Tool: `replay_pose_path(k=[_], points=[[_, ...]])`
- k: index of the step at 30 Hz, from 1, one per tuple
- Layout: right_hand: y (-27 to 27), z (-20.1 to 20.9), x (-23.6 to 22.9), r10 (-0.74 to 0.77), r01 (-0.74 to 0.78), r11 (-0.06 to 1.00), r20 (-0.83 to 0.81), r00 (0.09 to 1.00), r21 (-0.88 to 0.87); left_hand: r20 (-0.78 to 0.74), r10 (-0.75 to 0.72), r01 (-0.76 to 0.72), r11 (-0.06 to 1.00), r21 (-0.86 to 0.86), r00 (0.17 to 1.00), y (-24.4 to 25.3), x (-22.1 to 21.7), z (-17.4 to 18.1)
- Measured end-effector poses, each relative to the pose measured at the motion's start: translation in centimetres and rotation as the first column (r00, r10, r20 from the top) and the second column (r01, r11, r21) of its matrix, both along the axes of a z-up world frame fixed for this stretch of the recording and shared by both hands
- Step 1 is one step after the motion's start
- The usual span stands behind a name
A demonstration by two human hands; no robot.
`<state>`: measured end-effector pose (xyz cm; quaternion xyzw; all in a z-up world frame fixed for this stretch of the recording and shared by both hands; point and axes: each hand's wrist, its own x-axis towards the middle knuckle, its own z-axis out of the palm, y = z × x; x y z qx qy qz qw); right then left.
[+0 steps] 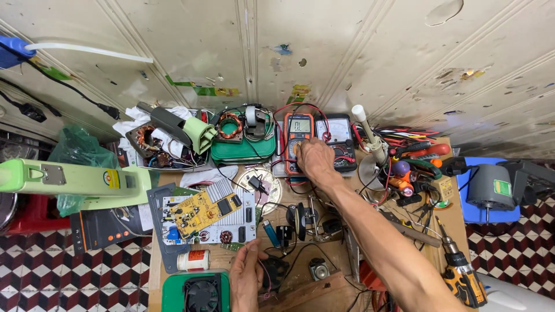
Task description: The person is repairing a cooling fan by stripping wires and testing them with a multimeter.
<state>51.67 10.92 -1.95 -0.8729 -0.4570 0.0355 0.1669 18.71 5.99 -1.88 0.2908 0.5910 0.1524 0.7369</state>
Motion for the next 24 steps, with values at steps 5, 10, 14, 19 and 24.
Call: replay_pose_path(k=[5, 10, 14, 19, 24], points=[[1.4, -2.0, 1.1, 0.051, -0.046, 0.977, 0.019, 0.999, -0.209, 0.003, -0.027, 0.027, 1.000, 0.004, 1.000, -0.6, -0.3, -2.6], [2.0, -2.1, 1.6, 0.267, -0.183, 0.908, 0.183, 0.946, -0.377, 0.044, -0.035, 0.034, 0.999, 0.019, 0.998, -0.8, 0.1, -4.8], [2.8, -0.3, 1.8, -0.030, -0.028, 0.930, -0.149, 0.988, -0.366, 0.008, -0.044, 0.044, 0.999, -0.022, 0.999, -0.3, 1.3, -3.5], [4.4, -3.8, 4.1, -0.186, 0.072, 0.913, -0.251, 0.950, -0.402, 0.016, -0.080, 0.081, 0.994, -0.066, 0.997, 0.1, 2.3, -1.8], [5.0, -6.7, 6.1, -0.551, 0.249, 0.834, -0.736, 0.392, -0.492, 0.039, -0.029, 0.032, 0.996, -0.082, 0.999, -0.6, 2.3, -2.7]])
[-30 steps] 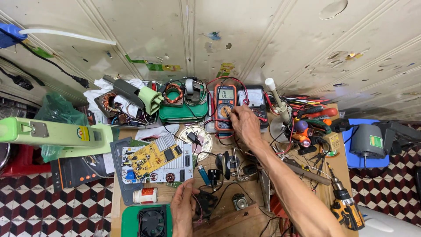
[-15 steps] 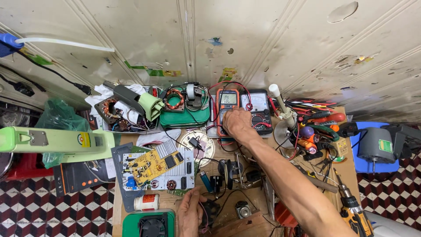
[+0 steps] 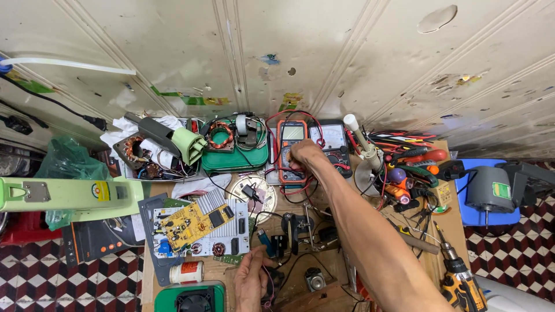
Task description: The person is repairing a cooling fan by stripping wires and testing them with a multimeter.
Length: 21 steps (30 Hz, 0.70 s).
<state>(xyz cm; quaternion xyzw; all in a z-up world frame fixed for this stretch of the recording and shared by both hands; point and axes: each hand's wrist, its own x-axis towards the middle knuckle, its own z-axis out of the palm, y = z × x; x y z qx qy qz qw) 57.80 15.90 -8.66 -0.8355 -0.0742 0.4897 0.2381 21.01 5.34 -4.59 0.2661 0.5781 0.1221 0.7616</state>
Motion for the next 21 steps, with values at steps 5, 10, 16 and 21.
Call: replay_pose_path(k=[5, 10, 16, 21], points=[[-6.0, 12.0, -3.2, -0.001, -0.015, 0.999, 0.357, 0.934, 0.041, -0.053, -0.026, 0.025, 1.000, -0.018, 0.998, -0.1, -0.3, -0.2], [-13.2, 11.4, -5.3, -0.232, 0.138, 0.961, 0.426, 0.875, 0.240, -0.083, -0.035, 0.032, 0.999, -0.037, 0.996, 0.1, -0.3, -0.5], [-15.3, 9.8, -6.9, -0.255, 0.127, 0.930, 0.359, 0.898, 0.344, -0.078, -0.037, 0.035, 0.999, -0.033, 0.996, 0.3, -0.3, -1.1], [-11.5, 11.8, -6.7, -0.029, -0.343, 0.842, 0.670, 0.742, 0.416, -0.083, -0.047, 0.045, 0.998, -0.036, 0.995, 0.3, -0.4, -1.0]])
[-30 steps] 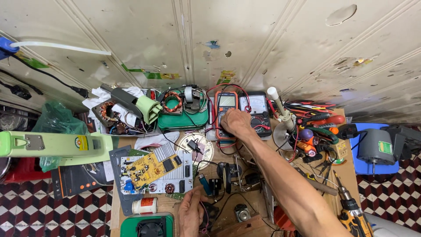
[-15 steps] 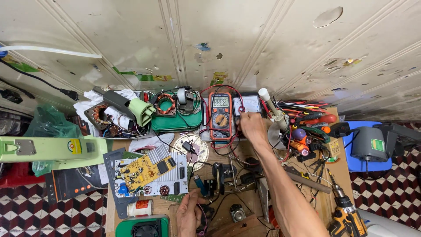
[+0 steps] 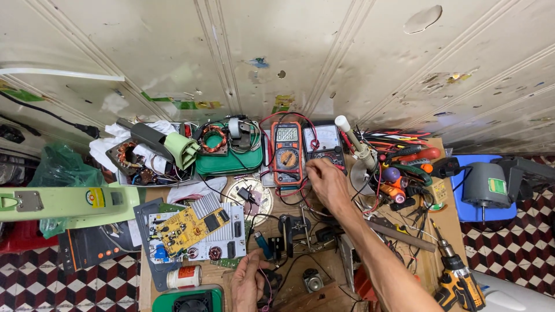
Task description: The person is repairing a cooling fan by stripping wires and testing them with a multimeter.
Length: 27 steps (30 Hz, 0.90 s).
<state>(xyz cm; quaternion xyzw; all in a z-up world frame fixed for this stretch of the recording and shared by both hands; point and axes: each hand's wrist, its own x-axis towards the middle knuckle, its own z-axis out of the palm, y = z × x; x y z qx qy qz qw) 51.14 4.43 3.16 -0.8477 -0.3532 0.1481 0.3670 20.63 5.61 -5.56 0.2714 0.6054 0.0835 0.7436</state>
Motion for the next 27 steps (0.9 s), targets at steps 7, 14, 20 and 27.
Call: replay_pose_path(k=[7, 14, 20, 27], points=[[5.4, -2.8, 5.1, 0.490, -0.477, 0.871, 0.160, 0.857, -0.114, -0.018, 0.064, -0.064, 0.998, -0.014, 0.998, 0.0, -0.6, 0.5], [5.9, -0.6, 6.6, 0.703, -0.684, 0.711, 0.144, 0.697, -0.163, -0.010, 0.054, -0.055, 0.997, -0.059, 0.998, 0.1, -0.3, 1.8], [6.2, 0.0, 6.8, 0.765, -0.729, 0.644, 0.169, 0.621, -0.233, -0.027, 0.051, -0.052, 0.997, -0.062, 0.998, -0.2, -1.1, 0.7], [6.1, -0.7, 6.7, 0.748, -0.711, 0.664, 0.191, 0.636, -0.230, -0.022, 0.089, -0.090, 0.994, -0.062, 0.996, -0.5, -1.6, 0.9]])
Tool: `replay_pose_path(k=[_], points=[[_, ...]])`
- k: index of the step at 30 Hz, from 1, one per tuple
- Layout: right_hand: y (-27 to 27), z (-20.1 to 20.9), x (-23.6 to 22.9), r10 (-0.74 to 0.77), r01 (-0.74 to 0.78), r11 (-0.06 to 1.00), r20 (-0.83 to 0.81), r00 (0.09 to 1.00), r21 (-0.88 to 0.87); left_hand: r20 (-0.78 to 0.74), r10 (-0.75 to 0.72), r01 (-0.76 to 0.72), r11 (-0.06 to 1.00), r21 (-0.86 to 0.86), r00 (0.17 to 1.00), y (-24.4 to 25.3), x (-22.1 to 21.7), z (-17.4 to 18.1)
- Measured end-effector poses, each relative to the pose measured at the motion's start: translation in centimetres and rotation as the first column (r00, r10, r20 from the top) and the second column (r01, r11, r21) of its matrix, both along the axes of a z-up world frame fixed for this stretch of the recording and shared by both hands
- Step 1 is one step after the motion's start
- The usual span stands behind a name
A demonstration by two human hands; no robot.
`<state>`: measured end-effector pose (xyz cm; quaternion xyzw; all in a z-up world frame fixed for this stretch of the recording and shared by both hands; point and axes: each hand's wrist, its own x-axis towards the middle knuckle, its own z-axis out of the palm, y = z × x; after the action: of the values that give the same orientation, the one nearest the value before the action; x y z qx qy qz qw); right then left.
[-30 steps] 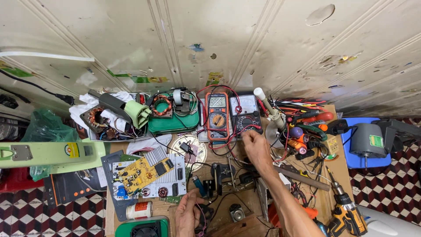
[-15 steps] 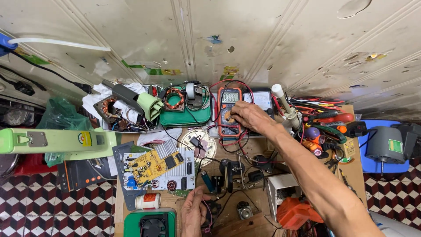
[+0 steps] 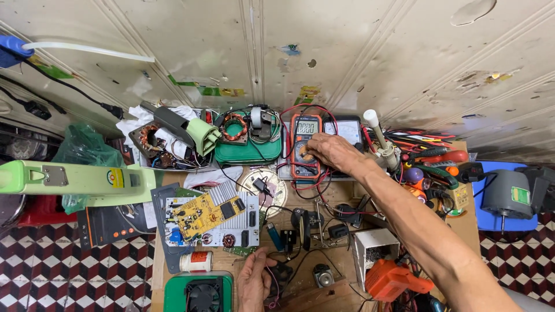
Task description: The person is repairing a cooling fan by stripping wires and testing them with a multimeter.
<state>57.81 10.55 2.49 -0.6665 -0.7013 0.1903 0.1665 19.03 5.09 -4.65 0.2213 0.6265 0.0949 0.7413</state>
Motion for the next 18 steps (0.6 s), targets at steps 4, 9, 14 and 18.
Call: replay_pose_path(k=[4, 9, 14, 18], points=[[-0.4, -0.2, -0.3, -0.024, 0.024, 0.999, -0.016, 1.000, 0.028, 0.010, 0.003, -0.003, 1.000, 0.023, 1.000, -0.6, -0.6, -0.7], [-3.3, 2.8, -4.2, -0.512, 0.587, 0.787, -0.331, 0.793, 0.191, 0.059, -0.003, -0.001, 0.998, 0.063, 0.998, -0.9, -0.8, -0.3], [-8.7, 0.9, -9.4, -0.708, 0.827, 0.508, -0.664, 0.242, -0.241, 0.026, -0.057, 0.057, 0.998, 0.020, 0.998, -0.2, -0.1, 2.7], [-12.7, 0.1, -12.4, -0.842, 0.874, 0.363, -0.516, 0.158, -0.323, 0.024, -0.069, 0.069, 0.998, 0.016, 0.997, 0.3, 0.3, 4.3]])
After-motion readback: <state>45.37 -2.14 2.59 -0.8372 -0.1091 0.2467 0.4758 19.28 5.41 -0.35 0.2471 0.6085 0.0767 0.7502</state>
